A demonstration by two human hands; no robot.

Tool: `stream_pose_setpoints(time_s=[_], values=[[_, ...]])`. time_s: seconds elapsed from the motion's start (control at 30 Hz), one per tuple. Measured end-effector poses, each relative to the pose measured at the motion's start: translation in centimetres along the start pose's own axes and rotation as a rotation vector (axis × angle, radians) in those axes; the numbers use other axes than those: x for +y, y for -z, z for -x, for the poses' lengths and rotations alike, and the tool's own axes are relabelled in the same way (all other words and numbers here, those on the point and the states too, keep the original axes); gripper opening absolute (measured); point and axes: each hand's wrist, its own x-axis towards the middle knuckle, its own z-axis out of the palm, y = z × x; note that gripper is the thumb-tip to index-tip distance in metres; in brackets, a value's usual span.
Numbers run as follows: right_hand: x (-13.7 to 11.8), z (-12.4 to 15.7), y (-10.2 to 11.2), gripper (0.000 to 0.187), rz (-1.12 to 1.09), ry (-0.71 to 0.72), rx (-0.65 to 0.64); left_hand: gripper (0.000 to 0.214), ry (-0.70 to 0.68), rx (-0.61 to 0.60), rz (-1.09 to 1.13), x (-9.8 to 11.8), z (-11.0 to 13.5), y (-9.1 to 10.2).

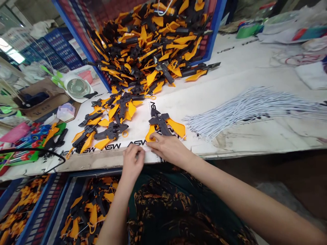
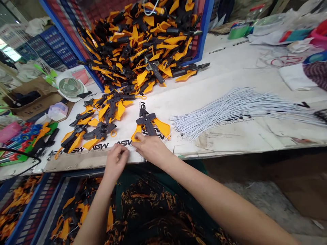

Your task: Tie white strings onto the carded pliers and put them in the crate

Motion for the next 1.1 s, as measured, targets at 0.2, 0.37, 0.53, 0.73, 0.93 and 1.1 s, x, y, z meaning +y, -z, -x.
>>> stream_pose_setpoints(time_s=[0.2,0.37,0.53,0.73,0.93,1.1], values=[[0.9,0.2,0.0,0.021,-0.073,0.016,0.021,0.017,0.297,0.213,0.483,-1.9,1.4,4.3],[-0.3,0.3,-0.1,0.029,-0.392,0.016,0.127,0.023,0.459,0.07,0.798,0.8,2.0,3.6],[-3.5,0.5,-0.9,0.013,-1.027,-0.145,0.305,0.029,0.475,0.018,1.001,3.2,1.8,1.5],[-4.2,1.1,-1.8,0.022,-1.504,-0.462,0.217,0.016,0.126,0.169,0.462,3.2,1.6,0.1],[-2.6,1.3,-1.1,0.035,-1.638,-0.548,0.095,0.017,-0.388,0.145,-0.217,2.6,0.1,1.2],[-2.2,1.0,-1.5,0.041,-1.665,-0.664,0.112,0.02,-0.688,0.058,-0.549,2.0,-1.4,2.0]])
